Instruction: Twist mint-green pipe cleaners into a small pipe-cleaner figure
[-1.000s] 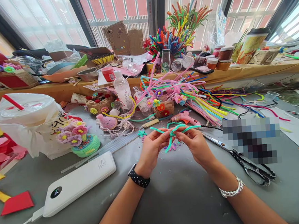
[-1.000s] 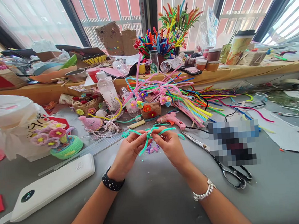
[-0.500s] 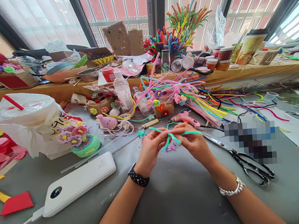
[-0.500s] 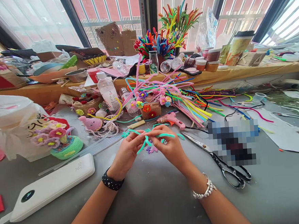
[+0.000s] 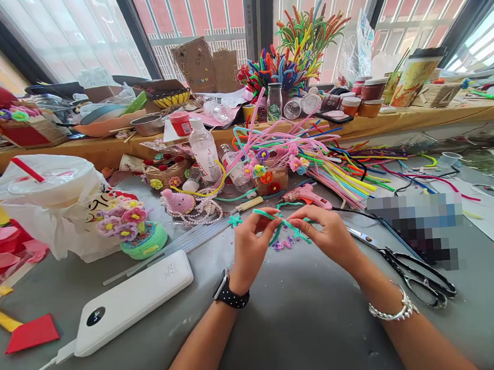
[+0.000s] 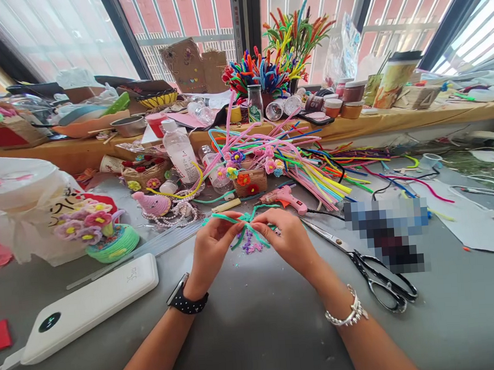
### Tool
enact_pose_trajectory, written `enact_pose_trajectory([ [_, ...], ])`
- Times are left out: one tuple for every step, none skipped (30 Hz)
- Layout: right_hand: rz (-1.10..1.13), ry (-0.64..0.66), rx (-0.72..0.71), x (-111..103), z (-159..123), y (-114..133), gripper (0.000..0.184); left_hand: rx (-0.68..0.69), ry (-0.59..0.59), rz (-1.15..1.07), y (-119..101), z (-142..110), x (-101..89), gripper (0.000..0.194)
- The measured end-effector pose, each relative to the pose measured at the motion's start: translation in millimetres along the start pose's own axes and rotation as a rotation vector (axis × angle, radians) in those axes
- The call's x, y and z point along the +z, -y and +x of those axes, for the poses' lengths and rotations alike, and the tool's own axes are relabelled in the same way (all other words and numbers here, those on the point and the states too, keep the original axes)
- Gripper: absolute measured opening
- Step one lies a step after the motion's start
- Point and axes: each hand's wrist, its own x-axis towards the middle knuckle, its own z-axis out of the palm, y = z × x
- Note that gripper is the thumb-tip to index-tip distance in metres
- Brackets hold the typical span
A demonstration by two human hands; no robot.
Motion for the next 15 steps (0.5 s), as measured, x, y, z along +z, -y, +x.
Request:
enact_pose_trajectory([
  [0.019, 0.054, 0.006, 1.4, -0.2, 0.8, 0.017, -0.007, 0.008, -0.007, -0.2, 0.4, -0.6, 0.020],
  [0.043, 0.100, 0.013, 3.0, -0.4, 0.9, 0.017, -0.012, 0.015, -0.012, -0.5, 0.8, -1.2, 0.020],
  [0.063, 0.135, 0.016, 4.7, -0.5, 0.4, 0.018, -0.017, 0.021, -0.017, -1.0, 1.1, -1.6, 0.020],
  [0.069, 0.166, 0.014, 6.1, -0.6, -0.4, 0.020, -0.022, 0.029, -0.021, -1.6, 1.3, -1.9, 0.020],
  [0.058, 0.195, 0.005, 7.3, -0.6, -1.4, 0.021, -0.029, 0.038, -0.026, -2.2, 1.5, -2.0, 0.020],
  [0.033, 0.224, -0.008, 8.0, -0.7, -2.4, 0.021, -0.039, 0.049, -0.033, -2.8, 1.6, -2.0, 0.021],
  [0.002, 0.252, -0.021, 8.4, -0.7, -3.2, 0.022, -0.049, 0.062, -0.045, -3.4, 1.7, -1.8, 0.021],
  [-0.023, 0.277, -0.034, 8.4, -0.8, -3.8, 0.022, -0.060, 0.075, -0.059, -3.8, 1.8, -1.7, 0.022],
  [-0.036, 0.298, -0.047, 8.1, -0.8, -4.2, 0.023, -0.070, 0.087, -0.072, -4.2, 2.0, -1.5, 0.022],
  [-0.034, 0.313, -0.056, 7.6, -0.9, -4.4, 0.023, -0.080, 0.095, -0.084, -4.5, 2.1, -1.5, 0.021],
  [-0.023, 0.319, -0.061, 7.0, -0.9, -4.4, 0.023, -0.088, 0.100, -0.091, -4.7, 2.4, -1.6, 0.021],
  [-0.008, 0.321, -0.062, 6.3, -1.0, -4.2, 0.023, -0.096, 0.105, -0.094, -4.9, 2.6, -1.8, 0.020],
  [0.008, 0.323, -0.058, 5.6, -1.0, -3.9, 0.022, -0.106, 0.113, -0.097, -5.1, 2.8, -2.1, 0.019],
  [0.024, 0.331, -0.050, 5.0, -1.1, -3.4, 0.021, -0.116, 0.124, -0.099, -5.3, 3.0, -2.3, 0.018],
  [0.039, 0.343, -0.036, 4.5, -1.1, -2.9, 0.021, -0.126, 0.137, -0.102, -5.5, 3.1, -2.6, 0.018],
])
